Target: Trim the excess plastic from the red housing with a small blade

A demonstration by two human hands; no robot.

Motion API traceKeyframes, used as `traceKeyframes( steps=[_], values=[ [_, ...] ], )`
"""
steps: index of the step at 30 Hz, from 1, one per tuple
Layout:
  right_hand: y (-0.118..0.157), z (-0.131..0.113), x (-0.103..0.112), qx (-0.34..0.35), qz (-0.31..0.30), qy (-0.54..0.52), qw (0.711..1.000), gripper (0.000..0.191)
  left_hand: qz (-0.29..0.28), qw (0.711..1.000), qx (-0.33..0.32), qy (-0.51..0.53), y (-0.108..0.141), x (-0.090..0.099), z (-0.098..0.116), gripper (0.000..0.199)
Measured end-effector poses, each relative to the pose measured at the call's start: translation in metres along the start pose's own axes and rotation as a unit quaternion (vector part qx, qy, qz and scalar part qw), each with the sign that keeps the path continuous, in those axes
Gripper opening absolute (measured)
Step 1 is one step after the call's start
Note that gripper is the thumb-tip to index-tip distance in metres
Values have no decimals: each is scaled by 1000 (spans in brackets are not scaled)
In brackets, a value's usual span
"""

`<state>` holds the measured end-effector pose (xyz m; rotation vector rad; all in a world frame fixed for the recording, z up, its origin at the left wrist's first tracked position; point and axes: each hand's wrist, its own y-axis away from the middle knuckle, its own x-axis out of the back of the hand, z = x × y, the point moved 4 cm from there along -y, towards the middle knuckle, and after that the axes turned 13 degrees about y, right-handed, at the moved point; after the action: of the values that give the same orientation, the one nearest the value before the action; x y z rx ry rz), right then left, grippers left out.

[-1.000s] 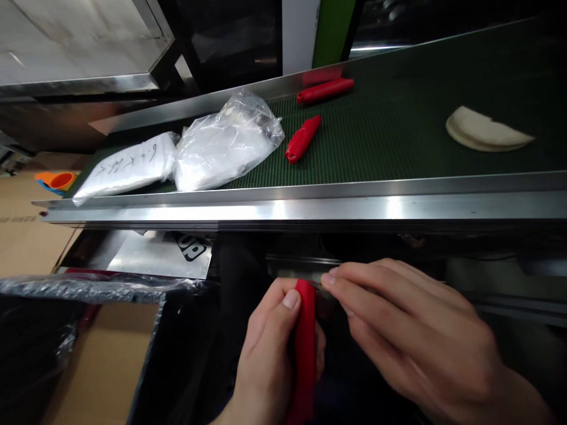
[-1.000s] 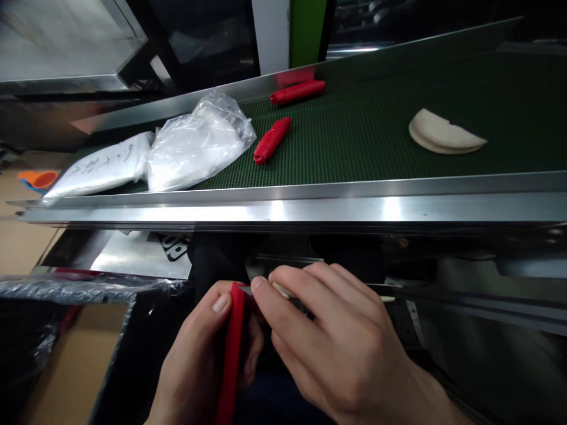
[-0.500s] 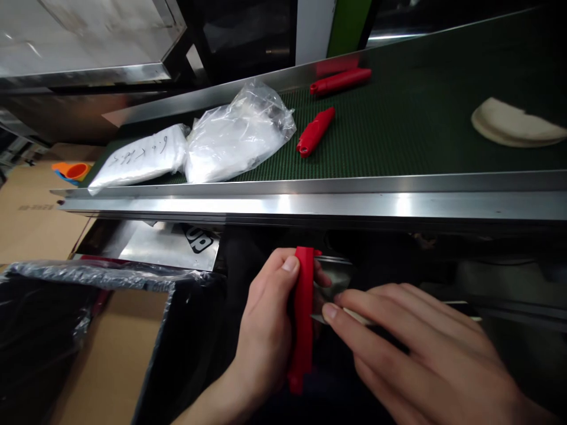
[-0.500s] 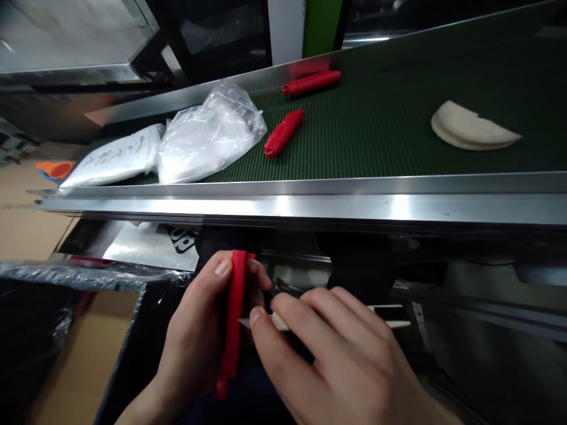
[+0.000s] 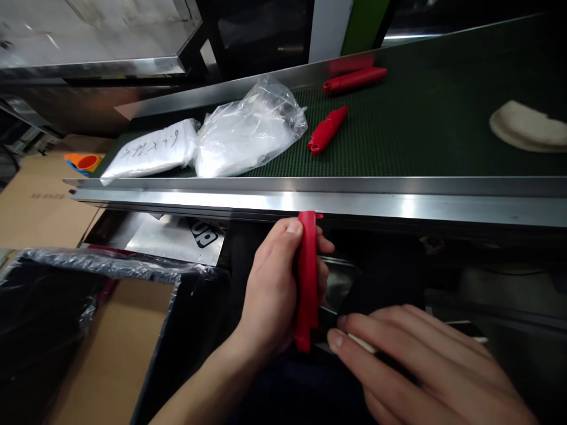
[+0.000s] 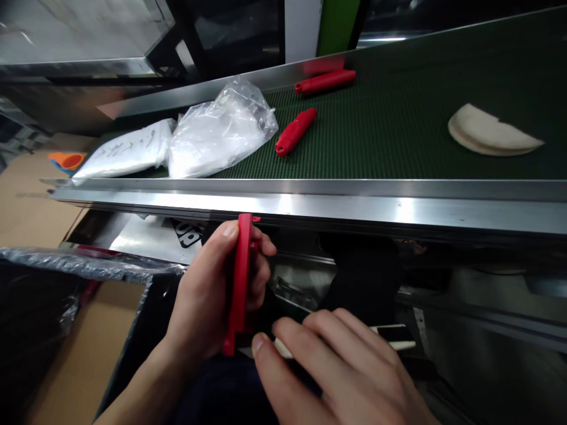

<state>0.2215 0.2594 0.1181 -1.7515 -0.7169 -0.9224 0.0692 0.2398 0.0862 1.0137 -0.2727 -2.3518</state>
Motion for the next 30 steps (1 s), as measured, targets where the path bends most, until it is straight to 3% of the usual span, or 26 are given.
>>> traceKeyframes(
  steps=[6, 10, 13, 19, 23, 30],
  values=[
    [0, 16, 5, -7, -32, -77, 996, 32, 16, 998, 32, 48, 1, 6, -3, 28],
    [-9, 31, 11, -37, 23, -30, 999, 35, -45, 995, 87, 14, 15, 3, -12, 23],
    [-16, 34, 9, -38, 26, -9, 999, 35, -56, 991, 113, -32, 27, 5, -17, 26],
    [-17, 33, 7, -36, 37, 6, 999, 39, -27, 994, 90, -63, 35, 8, -17, 27],
    [-14, 31, 6, -27, 38, 20, 999, 40, -46, 995, 82, -40, 35, 2, -17, 27],
    [-14, 37, 7, -20, 41, 29, 999, 37, -16, 995, 55, -78, 44, -6, -13, 22]
  ],
)
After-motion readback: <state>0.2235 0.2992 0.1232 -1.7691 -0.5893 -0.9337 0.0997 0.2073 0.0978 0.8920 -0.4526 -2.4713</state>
